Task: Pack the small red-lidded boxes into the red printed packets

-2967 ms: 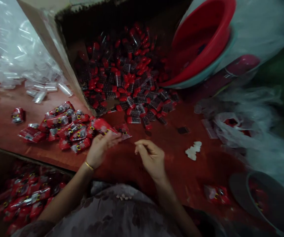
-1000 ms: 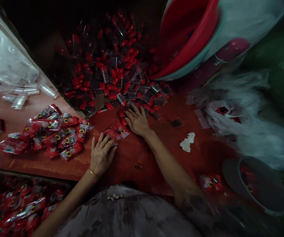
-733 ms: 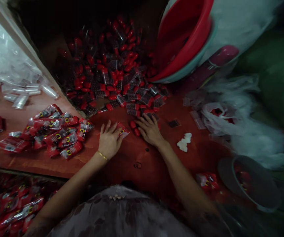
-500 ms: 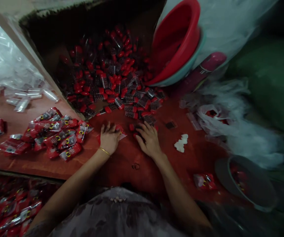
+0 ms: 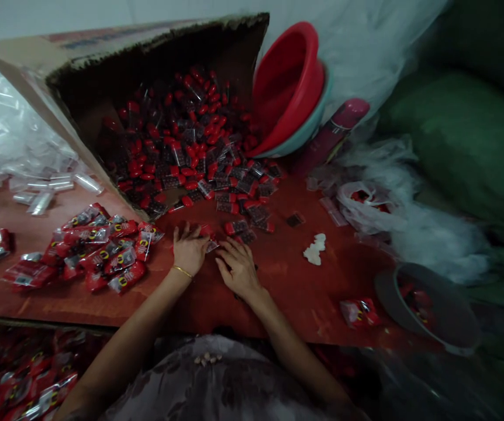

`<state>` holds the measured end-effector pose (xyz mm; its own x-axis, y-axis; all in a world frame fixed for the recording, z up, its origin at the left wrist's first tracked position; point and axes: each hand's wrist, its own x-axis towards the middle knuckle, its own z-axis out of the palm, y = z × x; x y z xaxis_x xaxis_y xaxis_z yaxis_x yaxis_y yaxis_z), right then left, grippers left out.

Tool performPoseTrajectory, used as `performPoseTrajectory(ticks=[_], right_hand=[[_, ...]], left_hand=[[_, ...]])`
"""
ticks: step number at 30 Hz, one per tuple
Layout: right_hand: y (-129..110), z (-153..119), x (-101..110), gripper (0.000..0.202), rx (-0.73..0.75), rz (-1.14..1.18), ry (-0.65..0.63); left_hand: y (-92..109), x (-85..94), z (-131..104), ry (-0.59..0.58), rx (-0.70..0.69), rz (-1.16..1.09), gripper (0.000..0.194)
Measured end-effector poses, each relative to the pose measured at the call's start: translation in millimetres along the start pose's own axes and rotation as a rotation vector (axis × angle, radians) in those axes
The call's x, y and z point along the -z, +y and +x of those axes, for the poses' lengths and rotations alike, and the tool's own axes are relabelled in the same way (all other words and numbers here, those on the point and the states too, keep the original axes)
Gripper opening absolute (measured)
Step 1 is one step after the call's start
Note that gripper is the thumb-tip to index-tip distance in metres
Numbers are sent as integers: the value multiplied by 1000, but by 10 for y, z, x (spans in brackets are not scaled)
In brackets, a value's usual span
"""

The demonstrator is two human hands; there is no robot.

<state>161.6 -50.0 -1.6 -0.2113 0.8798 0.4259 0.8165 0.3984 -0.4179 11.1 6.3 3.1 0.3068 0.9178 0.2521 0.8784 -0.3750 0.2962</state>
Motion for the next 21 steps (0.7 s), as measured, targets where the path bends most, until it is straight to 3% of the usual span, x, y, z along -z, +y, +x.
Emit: performPoseTrajectory(ticks=[4,7,11,15,18,21], right_hand=[[-50,-2,30,21,-73,75,57],[-96,54,44,23,-245,218,124],[-142,217,5,35,-480,521,102],[-199,355,-43,28,-509,778,115],[-240,360,-46,25,-524,870,167],[-252,299,-37,23,-571,957,226]], left_hand=[[-17,21,3,38,11,-42,24],[-10,108,-26,117,41,-80,27],[54,267,-77,223,11,-118,27],[135,342,-104,257,-1,-200,25],[177,336,-103,241,75,-401,25],[203,325,-82,212,315,-807,37]])
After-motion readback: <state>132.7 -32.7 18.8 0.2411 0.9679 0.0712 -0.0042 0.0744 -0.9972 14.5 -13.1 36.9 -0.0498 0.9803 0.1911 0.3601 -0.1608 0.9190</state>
